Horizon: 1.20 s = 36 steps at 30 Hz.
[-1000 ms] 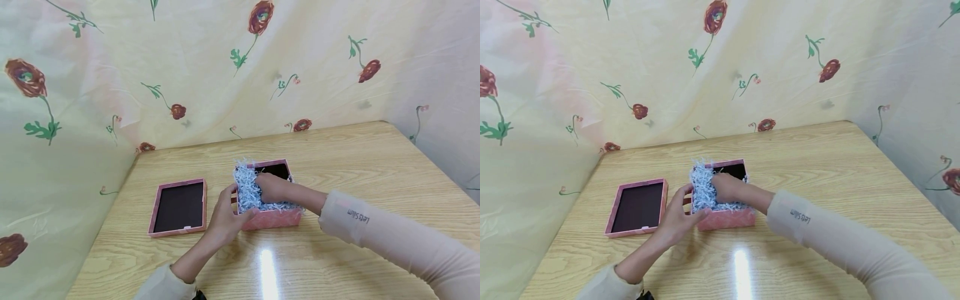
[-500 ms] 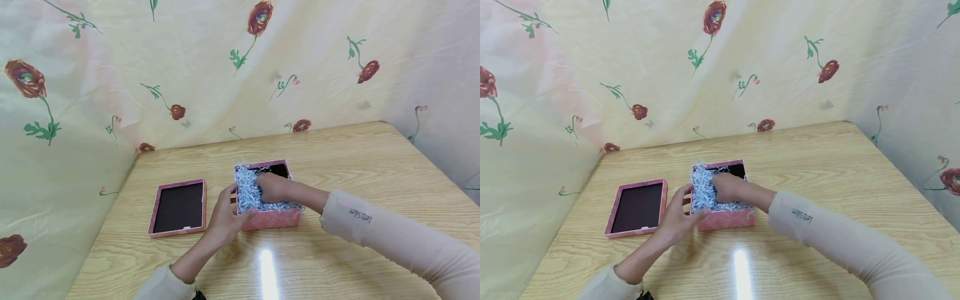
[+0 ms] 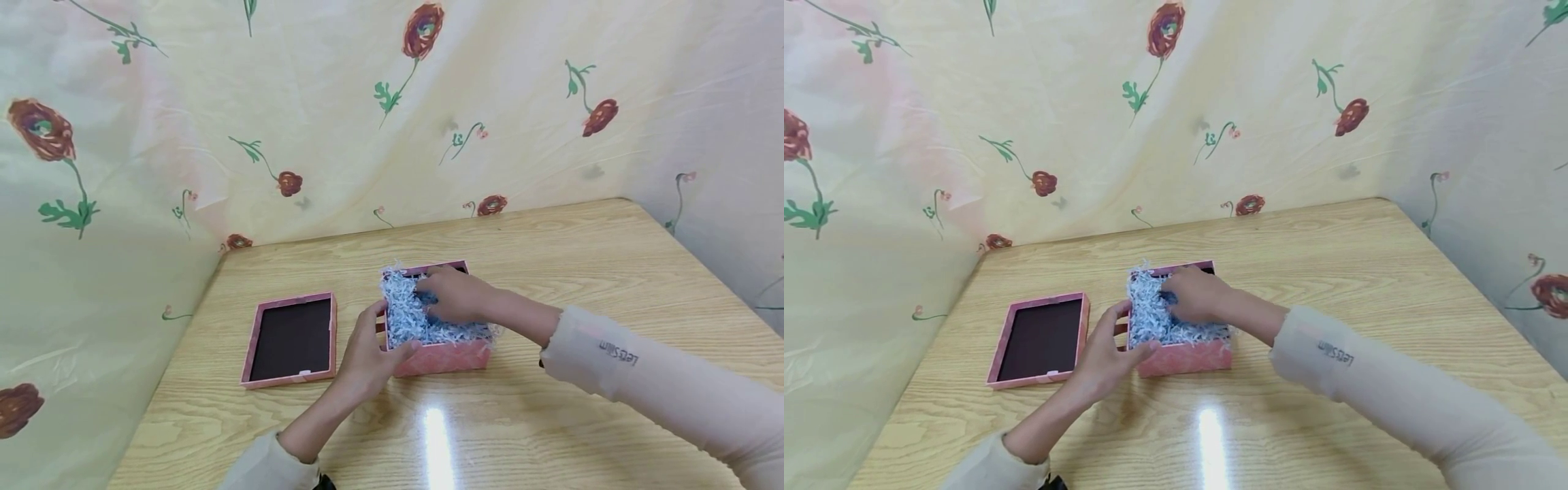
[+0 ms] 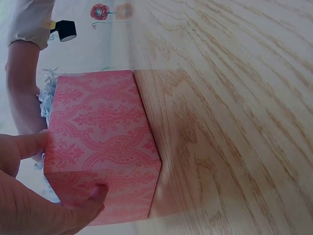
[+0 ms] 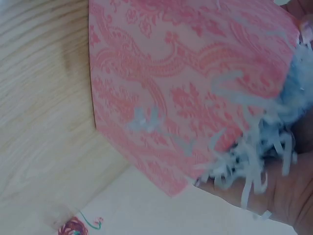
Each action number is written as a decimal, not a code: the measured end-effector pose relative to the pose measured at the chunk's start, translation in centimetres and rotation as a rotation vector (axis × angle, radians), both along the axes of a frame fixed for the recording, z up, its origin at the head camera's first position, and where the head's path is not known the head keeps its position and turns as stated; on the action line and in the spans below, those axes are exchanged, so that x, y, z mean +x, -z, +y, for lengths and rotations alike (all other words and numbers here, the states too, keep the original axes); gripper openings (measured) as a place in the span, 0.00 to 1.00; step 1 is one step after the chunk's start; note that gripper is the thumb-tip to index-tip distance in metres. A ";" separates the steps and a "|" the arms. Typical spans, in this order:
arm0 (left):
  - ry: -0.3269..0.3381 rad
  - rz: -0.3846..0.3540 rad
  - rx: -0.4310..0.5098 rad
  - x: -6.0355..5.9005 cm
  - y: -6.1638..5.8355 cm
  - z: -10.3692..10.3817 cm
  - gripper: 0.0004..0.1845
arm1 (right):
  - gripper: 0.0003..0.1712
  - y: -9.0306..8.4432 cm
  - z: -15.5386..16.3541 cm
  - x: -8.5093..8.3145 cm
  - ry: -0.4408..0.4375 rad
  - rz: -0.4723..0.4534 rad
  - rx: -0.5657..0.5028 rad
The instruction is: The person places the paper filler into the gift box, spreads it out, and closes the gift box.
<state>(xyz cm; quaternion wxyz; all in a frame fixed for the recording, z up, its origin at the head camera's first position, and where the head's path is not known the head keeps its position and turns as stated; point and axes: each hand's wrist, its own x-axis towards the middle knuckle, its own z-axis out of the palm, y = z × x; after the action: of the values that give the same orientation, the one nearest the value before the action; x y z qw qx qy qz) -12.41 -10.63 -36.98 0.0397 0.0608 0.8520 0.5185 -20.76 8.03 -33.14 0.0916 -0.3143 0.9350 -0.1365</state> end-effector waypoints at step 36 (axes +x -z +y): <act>0.012 -0.004 0.009 0.0 -0.1 0.0 0.43 | 0.40 -1.3 2.0 -0.1 -0.173 0.211 -0.096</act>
<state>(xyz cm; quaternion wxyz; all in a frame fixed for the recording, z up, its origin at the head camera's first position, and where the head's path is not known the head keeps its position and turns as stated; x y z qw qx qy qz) -12.41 -10.60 -36.91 0.0442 0.0651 0.8493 0.5220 -20.82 10.04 -31.83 -0.0109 -0.4101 0.9013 -0.1389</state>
